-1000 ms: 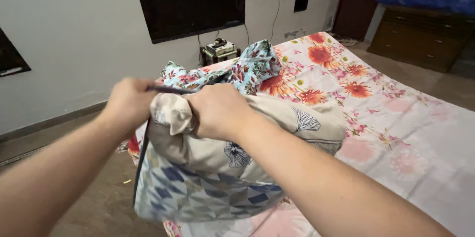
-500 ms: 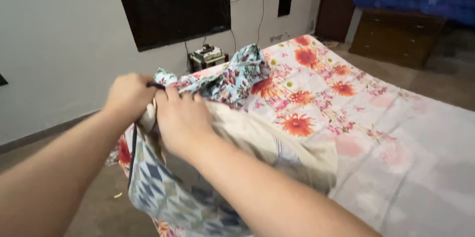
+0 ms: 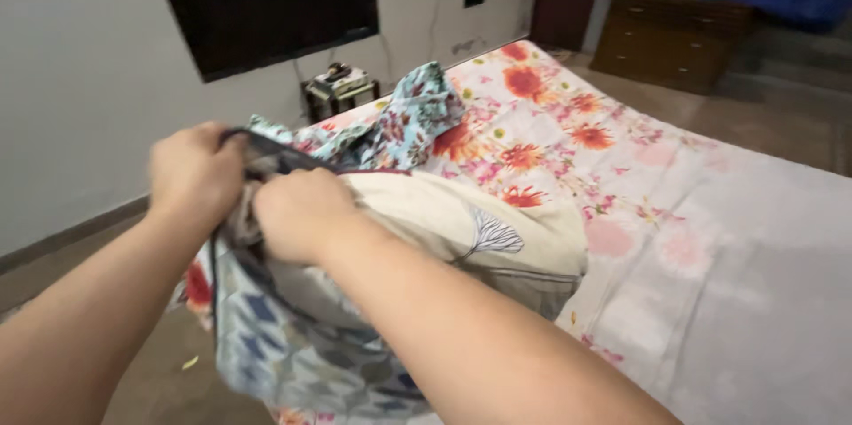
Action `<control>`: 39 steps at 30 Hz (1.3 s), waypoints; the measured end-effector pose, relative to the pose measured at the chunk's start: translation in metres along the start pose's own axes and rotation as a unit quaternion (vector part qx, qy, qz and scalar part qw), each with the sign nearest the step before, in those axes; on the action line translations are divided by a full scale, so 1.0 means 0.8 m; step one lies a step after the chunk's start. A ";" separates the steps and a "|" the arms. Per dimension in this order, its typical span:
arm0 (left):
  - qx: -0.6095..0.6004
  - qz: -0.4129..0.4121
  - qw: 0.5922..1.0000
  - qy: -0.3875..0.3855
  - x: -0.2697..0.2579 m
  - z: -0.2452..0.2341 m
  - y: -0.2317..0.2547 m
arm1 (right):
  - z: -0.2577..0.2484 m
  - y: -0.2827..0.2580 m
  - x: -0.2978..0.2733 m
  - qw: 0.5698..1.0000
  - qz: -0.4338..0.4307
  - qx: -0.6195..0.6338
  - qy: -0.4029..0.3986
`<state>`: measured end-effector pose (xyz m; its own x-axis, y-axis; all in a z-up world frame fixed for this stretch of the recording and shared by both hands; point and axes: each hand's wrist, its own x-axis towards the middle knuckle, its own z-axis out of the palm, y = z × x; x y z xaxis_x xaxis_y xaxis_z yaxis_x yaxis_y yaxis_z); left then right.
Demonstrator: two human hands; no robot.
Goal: The person inserts a pillow into a geometric-patterned pillowcase on a bed. They align the pillow with the case, push it inside, and adjust the fabric to fit the pillow properly before placing it on a nearby sofa.
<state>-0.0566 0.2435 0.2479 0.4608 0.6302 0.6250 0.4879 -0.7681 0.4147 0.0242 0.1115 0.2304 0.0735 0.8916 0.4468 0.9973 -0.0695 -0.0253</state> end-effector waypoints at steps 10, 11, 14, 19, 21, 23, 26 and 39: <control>0.169 -0.137 0.973 -0.075 0.066 0.009 -0.053 | -0.101 0.091 -0.082 0.950 0.208 -0.022 -0.232; 0.187 -0.136 0.968 -0.094 0.071 0.012 -0.050 | -0.096 0.099 -0.088 0.960 0.207 -0.019 -0.188; 0.289 -0.078 0.925 -0.233 0.096 0.030 -0.028 | -0.067 0.116 -0.103 0.976 0.209 -0.007 -0.063; 0.237 0.168 0.858 -0.424 0.127 0.120 0.013 | -0.048 0.110 -0.105 0.987 0.146 -0.012 0.064; 0.159 0.128 0.824 -0.528 0.135 0.155 0.023 | -0.048 0.100 -0.100 0.990 0.096 -0.014 0.104; 0.114 0.107 0.786 -0.598 0.137 0.183 0.033 | -0.048 0.089 -0.093 0.987 0.048 -0.029 0.148; 0.123 0.140 0.769 -0.611 0.125 0.214 0.044 | -0.039 0.074 -0.092 0.975 -0.006 -0.066 0.214; 0.070 0.130 0.951 -0.271 0.120 0.202 0.059 | 0.003 0.071 -0.097 0.935 0.203 -0.008 0.292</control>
<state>0.1303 0.2861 0.2202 0.8748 0.4173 0.2464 0.3827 -0.9068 0.1770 0.0754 0.0396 0.1923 0.4249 0.3942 0.8149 0.8872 -0.3601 -0.2884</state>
